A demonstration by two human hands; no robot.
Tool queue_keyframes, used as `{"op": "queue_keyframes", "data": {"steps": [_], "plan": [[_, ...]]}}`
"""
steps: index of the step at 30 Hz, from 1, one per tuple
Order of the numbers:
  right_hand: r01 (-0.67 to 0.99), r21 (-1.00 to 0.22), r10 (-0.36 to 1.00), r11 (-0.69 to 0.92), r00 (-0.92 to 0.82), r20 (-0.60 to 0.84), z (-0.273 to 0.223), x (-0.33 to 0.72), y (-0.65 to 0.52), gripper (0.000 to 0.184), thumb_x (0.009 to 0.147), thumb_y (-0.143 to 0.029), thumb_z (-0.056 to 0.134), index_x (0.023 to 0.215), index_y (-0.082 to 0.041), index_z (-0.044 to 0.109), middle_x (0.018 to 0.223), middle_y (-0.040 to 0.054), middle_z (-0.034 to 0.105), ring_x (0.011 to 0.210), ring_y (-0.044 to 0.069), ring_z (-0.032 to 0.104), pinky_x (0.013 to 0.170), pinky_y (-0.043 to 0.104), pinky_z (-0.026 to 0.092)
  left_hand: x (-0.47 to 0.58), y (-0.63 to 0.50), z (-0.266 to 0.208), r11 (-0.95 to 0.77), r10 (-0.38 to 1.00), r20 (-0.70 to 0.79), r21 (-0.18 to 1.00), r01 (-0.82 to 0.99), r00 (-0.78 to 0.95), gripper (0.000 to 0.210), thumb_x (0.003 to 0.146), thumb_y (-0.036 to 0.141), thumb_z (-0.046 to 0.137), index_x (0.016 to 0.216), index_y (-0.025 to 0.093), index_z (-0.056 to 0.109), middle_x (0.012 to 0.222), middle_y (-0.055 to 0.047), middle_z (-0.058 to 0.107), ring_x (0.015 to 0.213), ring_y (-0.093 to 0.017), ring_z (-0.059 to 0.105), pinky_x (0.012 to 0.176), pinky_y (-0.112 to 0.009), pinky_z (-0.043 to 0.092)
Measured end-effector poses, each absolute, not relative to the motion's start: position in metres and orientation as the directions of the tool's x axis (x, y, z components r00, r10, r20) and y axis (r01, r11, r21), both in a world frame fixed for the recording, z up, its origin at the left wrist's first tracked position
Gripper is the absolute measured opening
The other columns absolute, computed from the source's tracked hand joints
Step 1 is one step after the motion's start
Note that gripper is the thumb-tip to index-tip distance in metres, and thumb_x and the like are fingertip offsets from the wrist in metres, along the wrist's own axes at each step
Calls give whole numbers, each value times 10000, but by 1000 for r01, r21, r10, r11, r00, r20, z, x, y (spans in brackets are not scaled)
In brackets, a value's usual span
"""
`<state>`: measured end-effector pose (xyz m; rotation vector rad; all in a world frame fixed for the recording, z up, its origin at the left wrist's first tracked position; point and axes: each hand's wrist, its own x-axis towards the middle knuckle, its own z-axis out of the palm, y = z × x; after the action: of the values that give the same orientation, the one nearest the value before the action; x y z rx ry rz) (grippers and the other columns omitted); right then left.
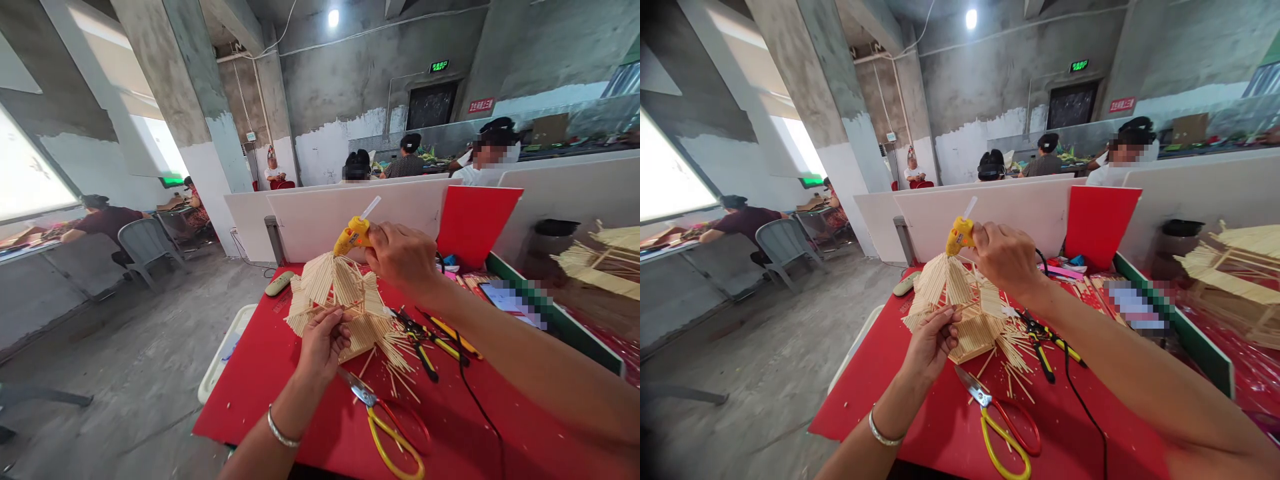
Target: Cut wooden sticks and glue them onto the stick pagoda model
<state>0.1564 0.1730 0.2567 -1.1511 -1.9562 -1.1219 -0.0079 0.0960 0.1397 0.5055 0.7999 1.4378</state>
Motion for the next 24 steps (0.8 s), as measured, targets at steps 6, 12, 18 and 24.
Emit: {"op": "queue_keyframes", "data": {"steps": [6, 12, 18, 24], "plan": [[887, 362, 393, 286, -453, 800, 255, 158, 168, 276, 912, -252, 429, 1135, -143, 550, 846, 59, 636, 700, 167, 503, 603, 316, 199, -7, 95, 142, 99, 981, -184, 736, -669, -56, 291, 651, 204, 793, 890, 94, 668, 737, -49, 697, 461, -70, 559, 384, -168, 442], [886, 351, 386, 303, -451, 805, 253, 160, 167, 292, 905, -285, 456, 1136, -143, 563, 864, 60, 638, 713, 171, 509, 607, 318, 207, -7, 95, 139, 93, 984, -172, 736, -670, -52, 296, 671, 205, 785, 914, 90, 661, 756, -55, 703, 471, -72, 567, 387, -166, 451], [879, 351, 370, 322, -458, 808, 251, 161, 166, 263, 891, -298, 486, 1080, -144, 585, 831, 50, 632, 712, 173, 521, 605, 318, 222, -7, 94, 141, 93, 984, -171, 733, -674, -49, 286, 677, 193, 777, 914, 88, 655, 751, -50, 700, 470, -71, 565, 381, -164, 454], [871, 348, 390, 346, -471, 791, 247, 164, 162, 265, 877, -286, 506, 1089, -143, 577, 855, 49, 640, 722, 174, 536, 608, 313, 236, -7, 94, 141, 94, 985, -168, 736, -671, -47, 296, 672, 195, 782, 916, 87, 655, 746, -47, 696, 471, -72, 562, 385, -169, 460]]}}
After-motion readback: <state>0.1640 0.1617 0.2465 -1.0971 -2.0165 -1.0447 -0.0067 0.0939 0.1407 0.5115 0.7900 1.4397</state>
